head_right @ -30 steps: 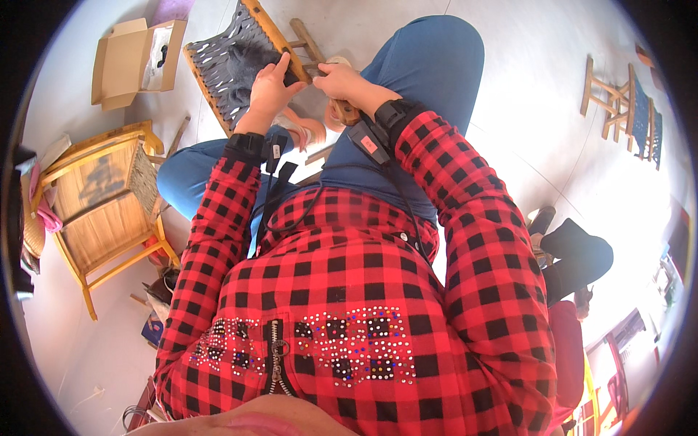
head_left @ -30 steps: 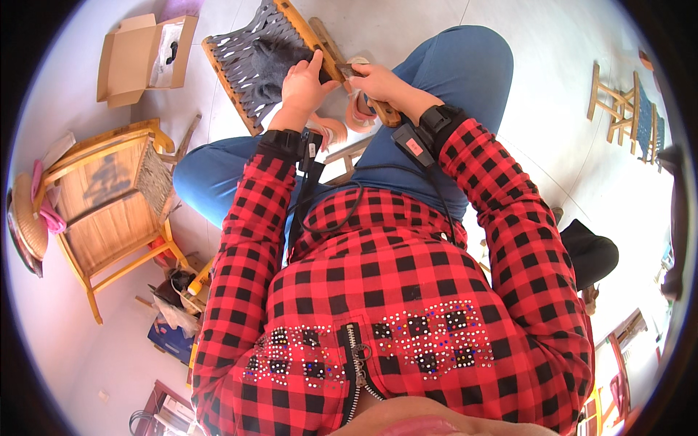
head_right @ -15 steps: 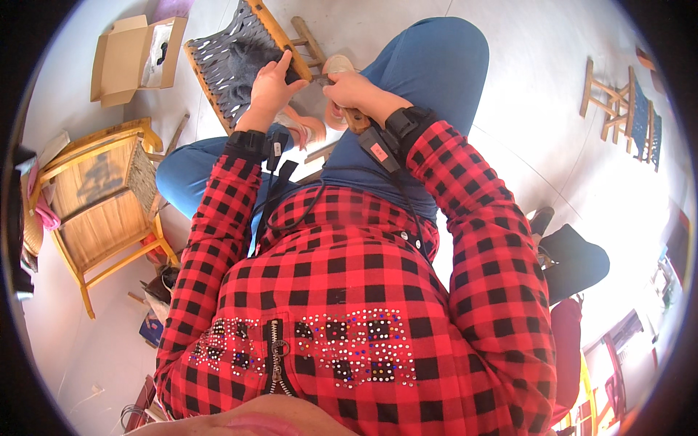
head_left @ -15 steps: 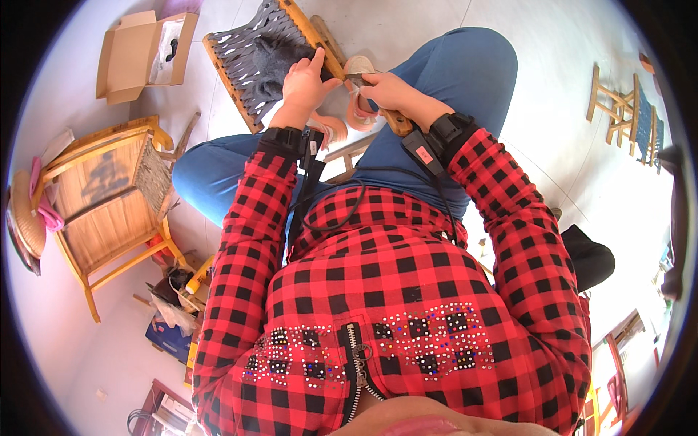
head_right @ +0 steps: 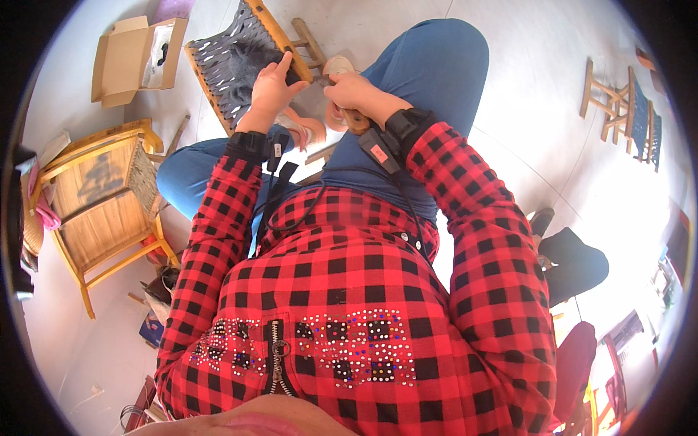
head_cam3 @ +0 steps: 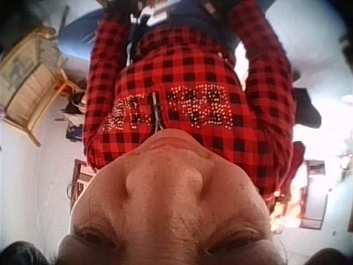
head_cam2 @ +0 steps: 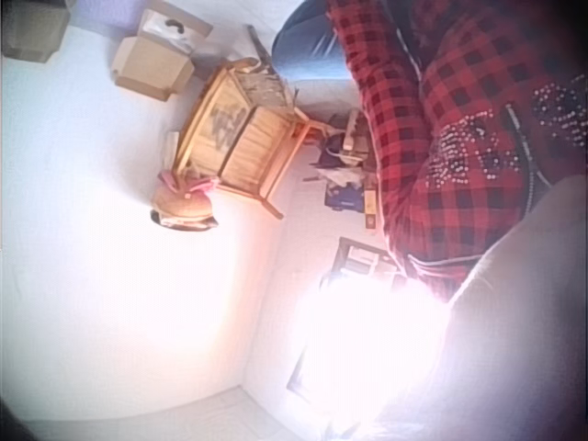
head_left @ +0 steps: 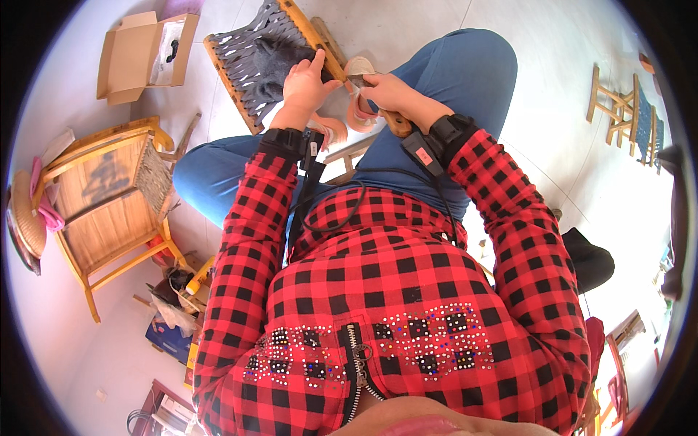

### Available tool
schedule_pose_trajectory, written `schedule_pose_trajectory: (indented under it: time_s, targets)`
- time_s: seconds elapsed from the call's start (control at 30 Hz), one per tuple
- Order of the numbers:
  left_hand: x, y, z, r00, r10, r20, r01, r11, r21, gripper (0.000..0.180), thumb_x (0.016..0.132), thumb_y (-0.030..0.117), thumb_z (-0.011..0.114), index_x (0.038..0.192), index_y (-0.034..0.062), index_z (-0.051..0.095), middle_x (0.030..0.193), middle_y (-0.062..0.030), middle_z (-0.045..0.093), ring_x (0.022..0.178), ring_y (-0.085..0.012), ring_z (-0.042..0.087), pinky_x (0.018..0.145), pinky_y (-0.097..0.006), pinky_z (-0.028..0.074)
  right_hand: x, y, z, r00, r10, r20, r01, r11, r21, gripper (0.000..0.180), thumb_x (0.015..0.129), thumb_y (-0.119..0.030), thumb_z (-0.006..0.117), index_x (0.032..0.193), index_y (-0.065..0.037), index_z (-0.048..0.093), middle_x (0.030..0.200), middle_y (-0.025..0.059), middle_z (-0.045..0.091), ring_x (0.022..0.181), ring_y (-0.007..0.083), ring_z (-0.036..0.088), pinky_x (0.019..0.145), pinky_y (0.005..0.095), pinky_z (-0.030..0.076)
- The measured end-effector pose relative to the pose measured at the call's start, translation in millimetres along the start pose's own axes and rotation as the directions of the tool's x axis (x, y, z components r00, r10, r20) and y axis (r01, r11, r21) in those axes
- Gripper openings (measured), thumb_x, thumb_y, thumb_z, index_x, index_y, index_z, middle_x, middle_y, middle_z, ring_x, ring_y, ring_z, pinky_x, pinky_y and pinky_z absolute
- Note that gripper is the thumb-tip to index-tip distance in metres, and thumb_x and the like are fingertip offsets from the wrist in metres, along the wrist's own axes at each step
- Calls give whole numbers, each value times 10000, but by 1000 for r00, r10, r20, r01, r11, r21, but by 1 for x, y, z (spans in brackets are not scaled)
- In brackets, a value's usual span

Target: The person sits on the floor and uses a flat metal tool to press and adjust the woven seat of a wooden chair. They repeatedly smooth the fabric and tuck edges into the frame, working across different sections of the seat.

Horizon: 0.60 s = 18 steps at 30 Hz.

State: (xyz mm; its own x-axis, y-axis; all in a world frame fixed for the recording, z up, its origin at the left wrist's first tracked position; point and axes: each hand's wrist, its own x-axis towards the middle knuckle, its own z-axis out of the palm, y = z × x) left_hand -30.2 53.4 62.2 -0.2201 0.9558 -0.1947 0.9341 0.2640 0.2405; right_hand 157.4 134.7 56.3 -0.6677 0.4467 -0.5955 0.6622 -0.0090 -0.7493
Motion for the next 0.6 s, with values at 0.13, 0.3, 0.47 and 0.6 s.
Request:
schedule_pose_trajectory:
  time_s: [0.13, 0.3, 0.47, 0.6]
  targets:
    - [0, 0, 0, 1000, 0, 4, 0, 1000, -5, 790, 708, 421, 743, 1360, 123, 411, 1045, -130, 586, 1025, -329, 550, 859, -419, 461, 2, 1, 1, 999, -35, 8, 35, 999, -10, 384, 824, -233, 545, 1135, -10, 579, 882, 151, 627, 699, 247, 599, 601, 334, 484]
    - [0, -1, 1, 1000, 2, -3, -2, 1000, -14, 787, 703, 418, 747, 1354, 123, 418, 1045, -128, 584, 1020, -326, 551, 857, -416, 462, -9, -1, -2, 996, -13, -85, 10, 999, -34, 369, 802, -296, 552, 1051, -33, 617, 994, 199, 647, 940, 362, 612, 808, 397, 484]
    - [0, -1, 1, 999, 23, -31, -24, 1000, -17, 783, 697, 415, 750, 1347, 124, 425, 1035, -126, 585, 1010, -323, 555, 849, -416, 466, -19, -10, -7, 999, -27, -46, 28, 999, 37, 380, 807, -311, 552, 1052, -26, 608, 985, 202, 644, 939, 360, 611, 808, 399, 482]
    - [-1, 1, 1, 995, 45, -87, -47, 999, -27, 772, 690, 356, 774, 1336, 82, 453, 973, -153, 598, 968, -355, 563, 840, -424, 467, -16, -12, -6, 999, -34, -33, 32, 999, -35, 392, 814, -322, 550, 1075, -34, 603, 997, 206, 642, 945, 365, 609, 813, 401, 480]
